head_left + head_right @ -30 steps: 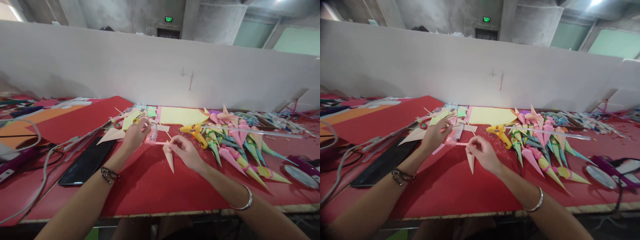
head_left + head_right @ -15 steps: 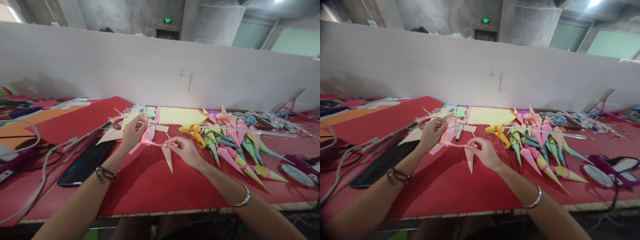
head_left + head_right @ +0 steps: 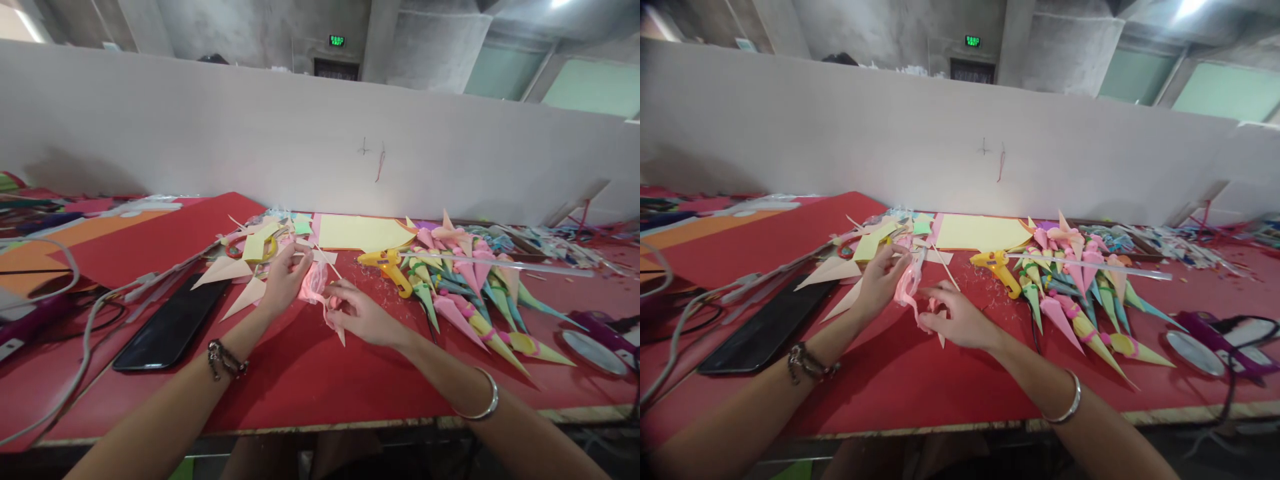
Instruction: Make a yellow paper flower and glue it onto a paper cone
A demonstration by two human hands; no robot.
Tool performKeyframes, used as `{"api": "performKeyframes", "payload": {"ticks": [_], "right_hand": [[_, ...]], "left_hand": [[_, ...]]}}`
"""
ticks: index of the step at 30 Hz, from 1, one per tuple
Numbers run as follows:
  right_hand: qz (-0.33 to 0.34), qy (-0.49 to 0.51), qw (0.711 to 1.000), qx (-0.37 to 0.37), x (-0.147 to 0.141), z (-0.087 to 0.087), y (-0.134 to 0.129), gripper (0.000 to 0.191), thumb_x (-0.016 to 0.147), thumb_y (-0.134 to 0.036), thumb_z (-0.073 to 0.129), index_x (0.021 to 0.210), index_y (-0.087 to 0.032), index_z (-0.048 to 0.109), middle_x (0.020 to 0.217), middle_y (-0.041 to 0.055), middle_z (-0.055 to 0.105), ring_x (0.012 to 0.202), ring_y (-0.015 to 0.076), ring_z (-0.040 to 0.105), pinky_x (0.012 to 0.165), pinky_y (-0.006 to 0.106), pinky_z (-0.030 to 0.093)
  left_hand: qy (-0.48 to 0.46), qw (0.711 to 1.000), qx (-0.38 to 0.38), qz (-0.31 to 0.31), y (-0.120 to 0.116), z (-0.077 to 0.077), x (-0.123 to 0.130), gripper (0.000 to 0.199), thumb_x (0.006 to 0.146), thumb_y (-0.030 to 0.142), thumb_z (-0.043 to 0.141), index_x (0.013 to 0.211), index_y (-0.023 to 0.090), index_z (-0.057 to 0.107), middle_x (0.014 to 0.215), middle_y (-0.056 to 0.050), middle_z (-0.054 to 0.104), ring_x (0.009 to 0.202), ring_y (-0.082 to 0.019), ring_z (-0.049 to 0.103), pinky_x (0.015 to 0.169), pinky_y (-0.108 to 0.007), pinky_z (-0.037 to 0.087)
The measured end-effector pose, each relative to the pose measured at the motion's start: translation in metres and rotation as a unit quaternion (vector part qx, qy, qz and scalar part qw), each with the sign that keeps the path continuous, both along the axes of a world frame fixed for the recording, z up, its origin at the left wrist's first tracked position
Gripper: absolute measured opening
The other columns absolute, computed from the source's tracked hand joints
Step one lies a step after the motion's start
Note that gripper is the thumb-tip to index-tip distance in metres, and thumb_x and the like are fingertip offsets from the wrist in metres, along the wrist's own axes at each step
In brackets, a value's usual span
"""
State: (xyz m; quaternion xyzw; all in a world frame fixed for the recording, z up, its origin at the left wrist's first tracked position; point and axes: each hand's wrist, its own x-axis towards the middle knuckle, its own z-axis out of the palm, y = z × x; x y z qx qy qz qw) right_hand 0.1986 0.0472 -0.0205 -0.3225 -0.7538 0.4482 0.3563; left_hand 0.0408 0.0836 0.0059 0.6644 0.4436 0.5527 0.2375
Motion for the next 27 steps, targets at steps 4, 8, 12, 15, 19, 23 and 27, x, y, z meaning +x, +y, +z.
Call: {"api": "performKeyframes", "payload": {"ticks": [4,8,12,15,19,23,27], "right_hand": [[0.049,0.020,0.996,-0.070,-0.002,0.003,-0.002,0.031,0.072,-0.036,0.057,0.094,-0.015,0.061,0.084,0.0015,0.044,0.072,0.0106,0.048,0.060,0.021,0.044],[0.046,0.016,0.995,-0.092,-0.002,0.007,-0.004,0.028,0.074,-0.036,0.054,0.089,-0.015,0.064,0.074,0.0006,0.050,0.067,0.0099,0.050,0.059,0.022,0.043],[0.018,0.063,0.991,-0.119,-0.002,0.005,-0.001,0.025,0.078,-0.034,0.050,0.074,-0.014,0.065,0.068,0.0014,0.057,0.064,0.0101,0.055,0.067,0.026,0.045],[0.009,0.154,0.971,-0.183,-0.002,0.001,0.003,0.021,0.077,-0.032,0.052,0.079,-0.015,0.064,0.068,0.0017,0.061,0.066,0.0108,0.058,0.074,0.029,0.045],[0.014,0.274,0.931,-0.241,0.000,0.002,0.006,0.017,0.077,-0.027,0.052,0.083,-0.016,0.064,0.071,0.0025,0.063,0.069,0.0100,0.060,0.071,0.024,0.047],[-0.003,0.369,0.885,-0.283,0.005,0.008,0.009,0.017,0.076,-0.017,0.050,0.086,-0.016,0.064,0.075,0.0020,0.063,0.076,0.0093,0.060,0.071,0.020,0.046],[0.013,0.408,0.858,-0.313,0.010,0.011,0.012,0.019,0.070,-0.007,0.046,0.075,-0.013,0.063,0.072,0.0011,0.060,0.066,0.0051,0.055,0.059,0.013,0.043]], "left_hand": [[0.022,0.999,0.009,0.029,-0.003,-0.003,0.003,0.010,0.076,0.025,0.047,0.069,0.019,0.044,0.045,0.008,0.036,0.039,-0.006,0.034,0.038,-0.017,0.025],[0.044,0.999,0.015,0.022,-0.004,-0.005,0.006,0.009,0.077,0.024,0.047,0.071,0.018,0.045,0.049,0.007,0.043,0.043,-0.006,0.041,0.041,-0.016,0.030],[0.056,0.998,0.018,0.008,-0.003,-0.008,0.005,0.007,0.077,0.023,0.046,0.072,0.018,0.046,0.057,0.004,0.051,0.051,-0.007,0.048,0.047,-0.016,0.036],[0.065,0.997,0.017,0.024,-0.001,-0.008,0.001,0.009,0.078,0.026,0.046,0.072,0.018,0.046,0.053,0.005,0.049,0.048,-0.007,0.046,0.045,-0.017,0.034],[0.066,0.996,0.026,0.047,0.004,-0.008,-0.004,0.011,0.077,0.028,0.047,0.073,0.018,0.046,0.052,0.005,0.048,0.049,-0.008,0.047,0.046,-0.017,0.034],[0.061,0.996,0.030,0.055,0.008,-0.007,-0.007,0.012,0.077,0.029,0.046,0.072,0.018,0.046,0.052,0.006,0.046,0.048,-0.008,0.047,0.045,-0.017,0.033],[0.053,0.996,0.021,0.064,0.011,-0.008,-0.010,0.012,0.076,0.028,0.046,0.070,0.018,0.045,0.049,0.006,0.045,0.044,-0.007,0.043,0.044,-0.017,0.032]]}}
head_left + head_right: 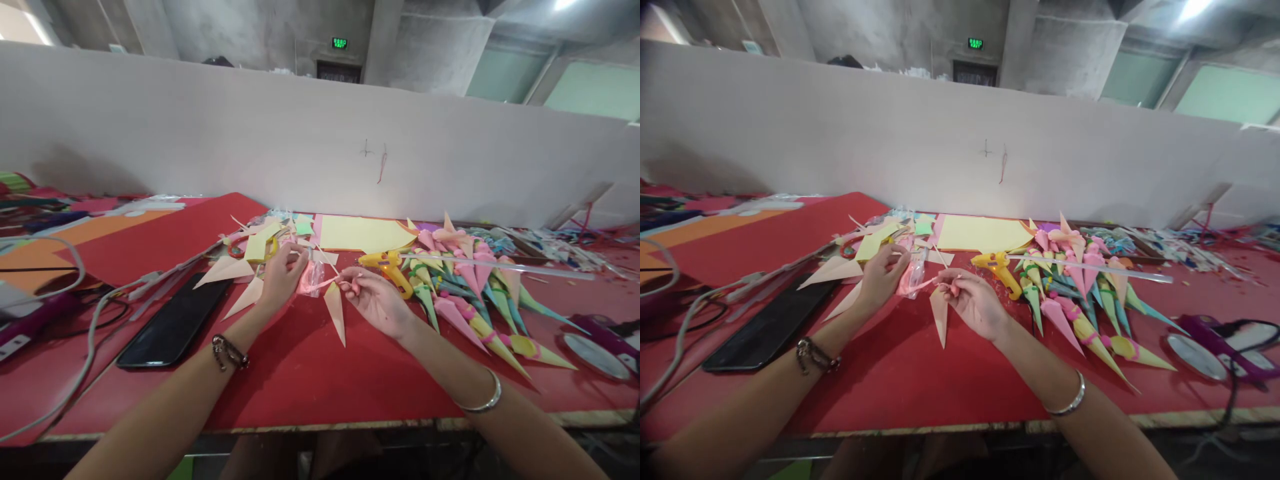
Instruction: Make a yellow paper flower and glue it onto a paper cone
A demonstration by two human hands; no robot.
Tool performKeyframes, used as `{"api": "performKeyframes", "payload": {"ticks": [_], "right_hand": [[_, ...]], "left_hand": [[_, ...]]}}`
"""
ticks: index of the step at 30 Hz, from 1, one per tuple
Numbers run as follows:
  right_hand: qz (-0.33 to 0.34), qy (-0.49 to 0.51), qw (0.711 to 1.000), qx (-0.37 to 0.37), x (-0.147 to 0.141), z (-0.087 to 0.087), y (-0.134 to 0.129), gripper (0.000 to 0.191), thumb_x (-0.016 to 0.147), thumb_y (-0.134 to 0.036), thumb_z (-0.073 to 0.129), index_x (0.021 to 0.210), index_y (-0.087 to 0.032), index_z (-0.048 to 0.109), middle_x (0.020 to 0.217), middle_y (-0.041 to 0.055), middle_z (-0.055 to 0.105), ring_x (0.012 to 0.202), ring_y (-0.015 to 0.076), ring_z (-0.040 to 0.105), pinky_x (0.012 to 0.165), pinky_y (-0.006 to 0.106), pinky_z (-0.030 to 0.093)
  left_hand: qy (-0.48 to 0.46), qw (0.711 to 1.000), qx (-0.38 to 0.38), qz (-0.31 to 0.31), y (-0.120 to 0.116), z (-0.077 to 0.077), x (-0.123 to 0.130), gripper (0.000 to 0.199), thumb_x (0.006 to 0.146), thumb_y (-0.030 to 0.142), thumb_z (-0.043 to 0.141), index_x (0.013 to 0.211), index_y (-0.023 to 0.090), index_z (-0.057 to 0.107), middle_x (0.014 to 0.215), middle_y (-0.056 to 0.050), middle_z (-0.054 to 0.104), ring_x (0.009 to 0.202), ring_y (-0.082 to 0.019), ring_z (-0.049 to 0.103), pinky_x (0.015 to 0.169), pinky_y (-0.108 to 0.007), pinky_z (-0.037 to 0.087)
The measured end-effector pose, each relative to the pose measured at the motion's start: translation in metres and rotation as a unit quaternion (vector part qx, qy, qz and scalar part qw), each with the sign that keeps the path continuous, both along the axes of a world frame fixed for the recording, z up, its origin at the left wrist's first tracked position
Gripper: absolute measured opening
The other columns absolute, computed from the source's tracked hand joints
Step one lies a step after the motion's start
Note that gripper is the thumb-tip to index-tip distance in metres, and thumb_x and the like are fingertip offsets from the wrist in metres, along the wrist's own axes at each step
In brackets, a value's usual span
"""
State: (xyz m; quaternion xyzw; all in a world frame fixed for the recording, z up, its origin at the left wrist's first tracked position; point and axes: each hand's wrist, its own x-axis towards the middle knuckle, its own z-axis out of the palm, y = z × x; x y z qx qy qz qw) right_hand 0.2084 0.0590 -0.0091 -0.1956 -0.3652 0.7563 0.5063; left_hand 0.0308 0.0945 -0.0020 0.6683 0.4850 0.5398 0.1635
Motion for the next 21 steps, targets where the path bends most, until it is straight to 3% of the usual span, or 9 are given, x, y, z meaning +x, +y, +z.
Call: {"api": "performKeyframes", "payload": {"ticks": [3,7,10,14,17,21], "right_hand": [[0.052,0.032,0.998,0.002,0.001,0.002,-0.001,0.017,0.065,-0.008,0.043,0.063,-0.013,0.060,0.061,-0.0015,0.053,0.051,0.0025,0.043,0.049,0.012,0.038],[0.076,0.025,0.997,0.013,0.000,0.004,-0.003,0.016,0.065,-0.015,0.045,0.065,-0.014,0.060,0.059,-0.0017,0.050,0.051,0.0039,0.041,0.050,0.014,0.038],[0.051,-0.025,0.998,0.033,-0.003,0.003,-0.004,0.021,0.060,-0.007,0.051,0.075,-0.014,0.064,0.067,-0.0009,0.057,0.064,0.0053,0.050,0.061,0.015,0.041],[0.030,-0.085,0.995,0.043,-0.006,0.000,-0.005,0.024,0.062,-0.007,0.058,0.083,-0.016,0.065,0.075,0.0003,0.062,0.086,0.0087,0.055,0.080,0.019,0.039],[0.016,-0.096,0.994,0.041,-0.008,-0.001,-0.006,0.019,0.068,-0.015,0.060,0.087,-0.016,0.065,0.075,0.0005,0.063,0.085,0.0091,0.056,0.085,0.022,0.038],[-0.006,-0.084,0.995,0.045,-0.009,-0.005,-0.004,0.020,0.071,-0.024,0.061,0.088,-0.016,0.064,0.071,-0.0003,0.062,0.074,0.0088,0.058,0.079,0.024,0.042]], "left_hand": [[0.001,1.000,-0.003,0.010,0.003,-0.001,-0.003,0.012,0.076,0.029,0.045,0.070,0.018,0.045,0.049,0.007,0.045,0.044,-0.007,0.043,0.045,-0.017,0.033],[0.021,0.999,-0.006,0.041,0.010,-0.003,-0.010,0.012,0.076,0.029,0.044,0.070,0.018,0.046,0.055,0.005,0.050,0.051,-0.009,0.050,0.051,-0.018,0.037],[0.092,0.993,-0.040,0.062,0.016,-0.006,-0.019,0.014,0.076,0.030,0.044,0.068,0.019,0.047,0.060,0.002,0.055,0.060,-0.013,0.056,0.058,-0.023,0.041],[0.259,0.958,-0.085,0.091,0.022,-0.011,-0.027,0.011,0.074,0.028,0.046,0.071,0.019,0.051,0.071,-0.003,0.059,0.072,-0.020,0.056,0.063,-0.030,0.042],[0.304,0.947,0.025,0.101,0.019,-0.010,-0.025,0.015,0.075,0.027,0.045,0.084,0.017,0.051,0.087,-0.008,0.058,0.088,-0.024,0.051,0.075,-0.035,0.040],[0.306,0.931,0.196,-0.032,0.001,0.000,-0.009,0.025,0.080,0.029,0.039,0.099,0.015,0.046,0.095,-0.009,0.055,0.091,-0.021,0.048,0.080,-0.035,0.039]]}}
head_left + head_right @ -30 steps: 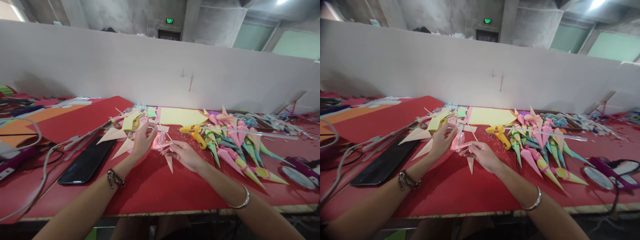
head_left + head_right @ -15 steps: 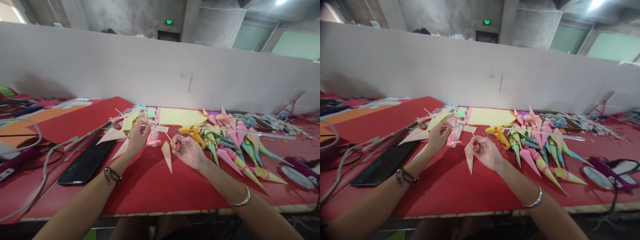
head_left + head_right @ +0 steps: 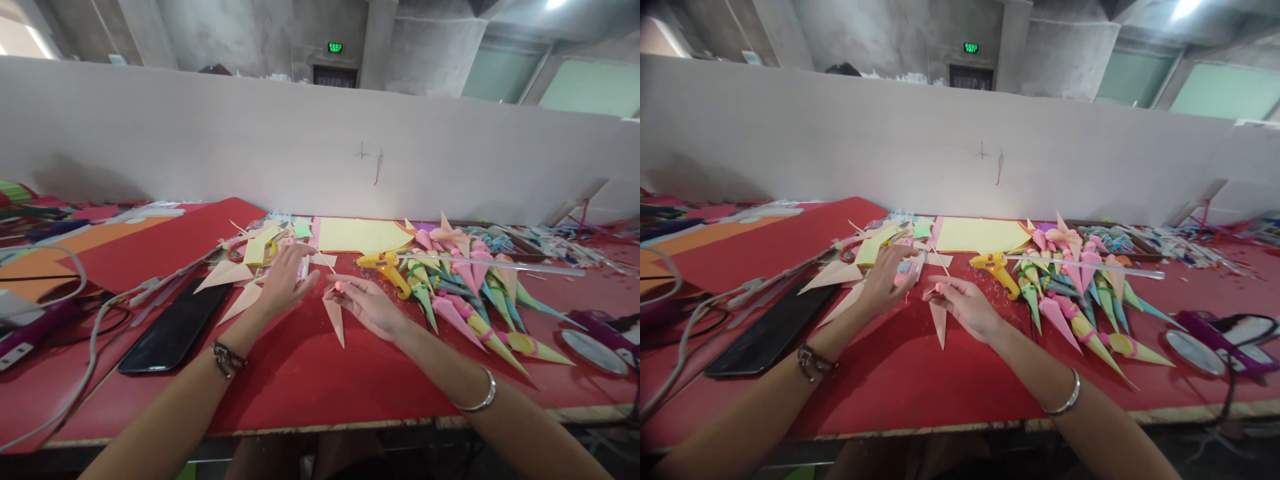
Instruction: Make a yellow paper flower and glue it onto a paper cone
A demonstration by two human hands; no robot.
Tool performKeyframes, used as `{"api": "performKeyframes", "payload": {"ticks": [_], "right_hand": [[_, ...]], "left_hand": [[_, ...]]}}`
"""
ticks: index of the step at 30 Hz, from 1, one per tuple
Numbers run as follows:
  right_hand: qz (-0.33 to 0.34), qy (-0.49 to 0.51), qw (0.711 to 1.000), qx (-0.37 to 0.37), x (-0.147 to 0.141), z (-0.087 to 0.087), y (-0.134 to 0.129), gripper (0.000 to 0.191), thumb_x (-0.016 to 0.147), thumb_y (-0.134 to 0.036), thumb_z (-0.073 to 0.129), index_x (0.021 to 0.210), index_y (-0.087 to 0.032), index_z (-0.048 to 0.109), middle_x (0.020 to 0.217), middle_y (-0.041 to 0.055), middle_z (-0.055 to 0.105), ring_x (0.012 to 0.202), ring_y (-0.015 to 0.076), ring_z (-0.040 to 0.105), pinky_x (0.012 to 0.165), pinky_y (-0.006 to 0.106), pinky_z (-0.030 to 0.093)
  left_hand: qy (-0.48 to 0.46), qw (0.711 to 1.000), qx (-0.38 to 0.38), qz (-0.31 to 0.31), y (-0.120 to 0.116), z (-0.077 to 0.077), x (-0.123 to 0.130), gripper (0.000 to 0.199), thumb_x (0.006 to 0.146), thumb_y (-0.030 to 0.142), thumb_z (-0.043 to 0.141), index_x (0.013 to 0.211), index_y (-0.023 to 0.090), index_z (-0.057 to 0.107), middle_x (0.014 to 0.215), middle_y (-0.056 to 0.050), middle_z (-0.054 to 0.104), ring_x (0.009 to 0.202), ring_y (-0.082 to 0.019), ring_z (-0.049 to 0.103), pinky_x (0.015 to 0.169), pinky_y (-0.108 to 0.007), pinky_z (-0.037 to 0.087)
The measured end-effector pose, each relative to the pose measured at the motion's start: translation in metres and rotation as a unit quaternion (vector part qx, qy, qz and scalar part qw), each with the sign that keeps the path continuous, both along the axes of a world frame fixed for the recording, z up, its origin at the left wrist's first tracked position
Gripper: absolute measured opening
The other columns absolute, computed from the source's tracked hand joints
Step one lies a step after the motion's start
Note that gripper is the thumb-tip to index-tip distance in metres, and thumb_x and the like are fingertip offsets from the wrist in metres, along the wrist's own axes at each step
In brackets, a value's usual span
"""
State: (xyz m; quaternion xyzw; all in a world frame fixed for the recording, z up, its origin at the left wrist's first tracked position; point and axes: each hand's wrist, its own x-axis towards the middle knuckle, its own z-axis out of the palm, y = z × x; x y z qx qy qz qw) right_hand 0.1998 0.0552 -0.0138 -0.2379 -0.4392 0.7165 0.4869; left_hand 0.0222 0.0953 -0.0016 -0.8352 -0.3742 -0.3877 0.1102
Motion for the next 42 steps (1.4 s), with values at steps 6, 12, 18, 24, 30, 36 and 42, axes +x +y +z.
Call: {"api": "performKeyframes", "payload": {"ticks": [6,12,18,24,30,36,42], "right_hand": [[-0.011,0.021,1.000,0.002,-0.005,-0.007,0.001,0.015,0.070,-0.031,0.061,0.073,-0.017,0.063,0.067,-0.0014,0.059,0.066,0.0091,0.055,0.068,0.024,0.044],[0.040,0.050,0.998,0.014,-0.007,-0.003,-0.003,0.005,0.069,-0.021,0.058,0.071,-0.019,0.062,0.075,-0.0004,0.062,0.082,0.0143,0.055,0.080,0.031,0.042],[0.117,0.036,0.992,0.026,0.002,0.004,-0.003,0.028,0.074,-0.018,0.050,0.099,-0.021,0.059,0.108,0.0027,0.058,0.100,0.0141,0.051,0.092,0.032,0.034],[0.078,0.015,0.996,0.037,0.002,-0.004,-0.001,0.024,0.076,-0.023,0.055,0.098,-0.020,0.061,0.097,0.0038,0.064,0.093,0.0142,0.057,0.093,0.034,0.035],[0.015,0.020,0.999,0.021,0.000,-0.002,-0.001,0.016,0.070,-0.022,0.060,0.085,-0.020,0.063,0.087,0.0018,0.065,0.085,0.0135,0.060,0.090,0.033,0.038],[-0.021,0.045,0.999,0.021,0.000,-0.002,-0.001,0.012,0.069,-0.020,0.058,0.082,-0.020,0.060,0.091,0.0003,0.062,0.088,0.0127,0.057,0.092,0.032,0.036],[-0.044,0.029,0.998,0.039,0.001,-0.001,0.000,0.014,0.069,-0.019,0.057,0.082,-0.021,0.057,0.092,-0.0002,0.057,0.090,0.0126,0.055,0.091,0.032,0.036]], "left_hand": [[0.102,0.984,0.077,-0.122,-0.023,-0.003,0.030,0.038,0.079,0.041,0.045,0.106,0.013,0.046,0.097,-0.010,0.057,0.089,-0.020,0.049,0.077,-0.032,0.039],[0.143,0.983,0.063,-0.097,-0.015,-0.010,0.030,0.027,0.087,0.026,0.033,0.106,0.016,0.050,0.093,-0.006,0.061,0.085,-0.017,0.052,0.074,-0.028,0.039],[0.108,0.994,-0.020,-0.013,-0.010,-0.005,0.016,0.037,0.089,0.030,0.021,0.093,0.015,0.055,0.080,-0.006,0.064,0.067,-0.016,0.057,0.060,-0.026,0.039],[0.045,0.994,-0.099,0.017,-0.016,-0.005,0.016,0.049,0.088,0.038,0.014,0.083,0.015,0.057,0.062,-0.005,0.061,0.054,-0.016,0.054,0.051,-0.025,0.035],[-0.016,0.973,-0.226,-0.042,-0.019,-0.008,0.025,0.045,0.088,0.037,0.016,0.087,0.015,0.056,0.065,-0.003,0.060,0.058,-0.014,0.055,0.054,-0.023,0.037],[0.007,0.975,-0.218,-0.042,-0.019,-0.010,0.027,0.035,0.088,0.032,0.023,0.105,0.017,0.051,0.089,-0.005,0.063,0.077,-0.016,0.058,0.062,-0.024,0.041],[0.026,0.984,-0.176,-0.011,-0.015,-0.011,0.026,0.024,0.083,0.029,0.038,0.098,0.017,0.054,0.088,-0.005,0.061,0.075,-0.016,0.057,0.058,-0.024,0.042]]}}
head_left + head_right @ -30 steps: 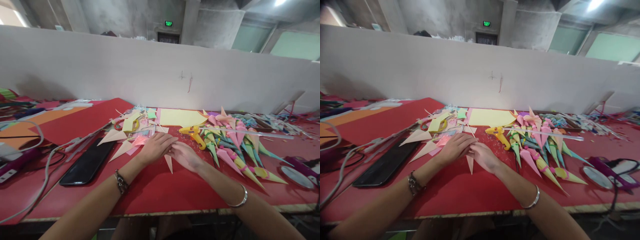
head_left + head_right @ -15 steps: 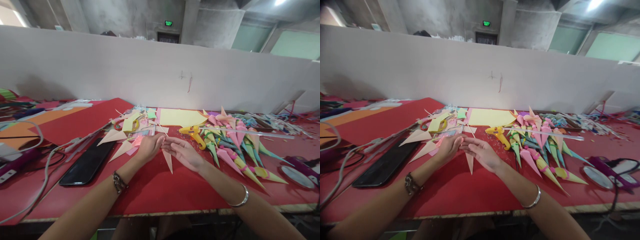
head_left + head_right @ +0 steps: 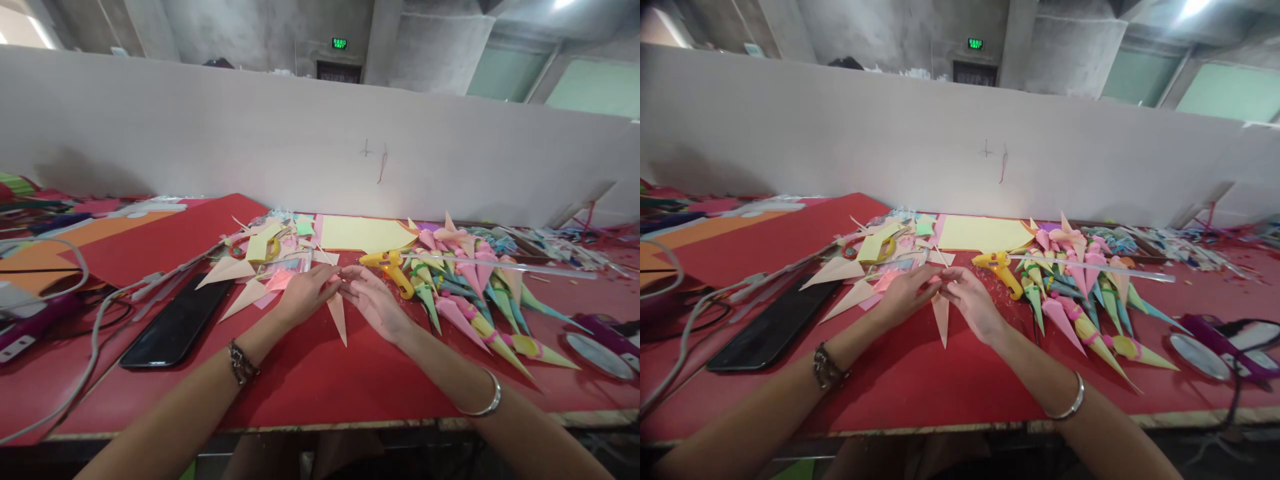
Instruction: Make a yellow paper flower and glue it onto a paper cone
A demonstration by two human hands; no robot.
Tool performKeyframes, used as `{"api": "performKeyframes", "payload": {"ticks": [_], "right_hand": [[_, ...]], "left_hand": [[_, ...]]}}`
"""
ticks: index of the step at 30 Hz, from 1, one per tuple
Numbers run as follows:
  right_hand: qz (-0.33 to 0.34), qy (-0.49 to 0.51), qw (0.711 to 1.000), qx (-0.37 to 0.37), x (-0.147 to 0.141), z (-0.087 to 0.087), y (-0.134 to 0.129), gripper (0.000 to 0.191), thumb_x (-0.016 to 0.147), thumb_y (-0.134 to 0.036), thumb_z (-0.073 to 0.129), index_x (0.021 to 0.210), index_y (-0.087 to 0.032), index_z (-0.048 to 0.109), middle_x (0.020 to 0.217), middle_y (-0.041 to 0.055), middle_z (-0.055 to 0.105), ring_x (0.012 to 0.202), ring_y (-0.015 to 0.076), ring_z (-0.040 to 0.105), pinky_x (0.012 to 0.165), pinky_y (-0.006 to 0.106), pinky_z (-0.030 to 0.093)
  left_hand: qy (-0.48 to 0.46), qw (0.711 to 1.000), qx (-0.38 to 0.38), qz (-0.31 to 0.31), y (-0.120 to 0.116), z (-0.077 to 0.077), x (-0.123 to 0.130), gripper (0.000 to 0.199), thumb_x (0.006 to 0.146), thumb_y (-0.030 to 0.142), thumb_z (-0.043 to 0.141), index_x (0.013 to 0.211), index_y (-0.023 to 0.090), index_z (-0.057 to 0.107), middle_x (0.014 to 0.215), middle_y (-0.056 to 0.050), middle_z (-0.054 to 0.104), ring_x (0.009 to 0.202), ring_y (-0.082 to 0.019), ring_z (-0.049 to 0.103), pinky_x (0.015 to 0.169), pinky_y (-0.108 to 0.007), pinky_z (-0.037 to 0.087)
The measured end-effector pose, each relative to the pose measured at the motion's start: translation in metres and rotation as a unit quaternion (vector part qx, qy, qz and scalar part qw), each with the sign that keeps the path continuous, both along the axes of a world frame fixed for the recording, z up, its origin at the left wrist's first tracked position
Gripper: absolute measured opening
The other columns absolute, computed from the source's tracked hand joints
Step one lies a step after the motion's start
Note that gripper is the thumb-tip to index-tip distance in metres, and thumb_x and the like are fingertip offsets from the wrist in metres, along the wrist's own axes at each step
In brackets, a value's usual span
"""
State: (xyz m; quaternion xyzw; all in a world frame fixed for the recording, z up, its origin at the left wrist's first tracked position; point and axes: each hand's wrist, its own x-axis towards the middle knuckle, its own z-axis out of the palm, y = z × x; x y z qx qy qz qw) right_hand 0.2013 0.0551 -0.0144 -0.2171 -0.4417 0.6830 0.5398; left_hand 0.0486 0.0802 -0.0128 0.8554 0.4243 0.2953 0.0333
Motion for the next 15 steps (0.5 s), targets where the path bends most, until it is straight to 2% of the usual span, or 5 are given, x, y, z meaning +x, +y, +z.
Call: {"api": "performKeyframes", "payload": {"ticks": [3,6,10,15], "right_hand": [[-0.020,-0.022,0.999,0.014,0.0002,0.0002,0.0006,0.014,0.067,-0.019,0.058,0.081,-0.022,0.057,0.090,-0.0005,0.056,0.091,0.0127,0.053,0.090,0.031,0.036],[-0.045,-0.058,0.997,0.031,-0.0002,-0.0022,0.0015,0.017,0.067,-0.020,0.060,0.084,-0.023,0.056,0.092,-0.0010,0.054,0.091,0.0124,0.051,0.089,0.031,0.037],[-0.063,-0.104,0.990,0.076,-0.0001,-0.0059,0.0035,0.022,0.067,-0.021,0.062,0.088,-0.024,0.054,0.094,-0.0007,0.054,0.089,0.0120,0.051,0.082,0.027,0.040],[-0.093,-0.153,0.979,0.096,0.0028,-0.0036,0.0041,0.017,0.067,-0.024,0.063,0.082,-0.022,0.054,0.082,-0.0008,0.057,0.080,0.0128,0.054,0.071,0.025,0.043]], "left_hand": [[-0.042,0.998,0.023,-0.037,0.0007,0.0012,-0.0003,0.019,0.082,0.028,0.043,0.092,0.017,0.055,0.089,-0.005,0.058,0.079,-0.015,0.055,0.063,-0.023,0.043],[-0.076,0.995,0.025,-0.067,0.0004,0.0023,-0.0002,0.015,0.082,0.028,0.045,0.086,0.018,0.055,0.083,-0.004,0.057,0.075,-0.013,0.053,0.064,-0.022,0.043],[-0.093,0.994,0.005,-0.057,-0.0006,0.0026,0.0004,0.014,0.080,0.030,0.048,0.084,0.018,0.053,0.080,-0.002,0.056,0.070,-0.012,0.052,0.061,-0.022,0.043],[-0.092,0.993,-0.001,-0.081,-0.0020,0.0014,0.0002,0.014,0.078,0.032,0.052,0.084,0.019,0.052,0.077,0.000,0.056,0.069,-0.012,0.052,0.062,-0.022,0.042]]}}
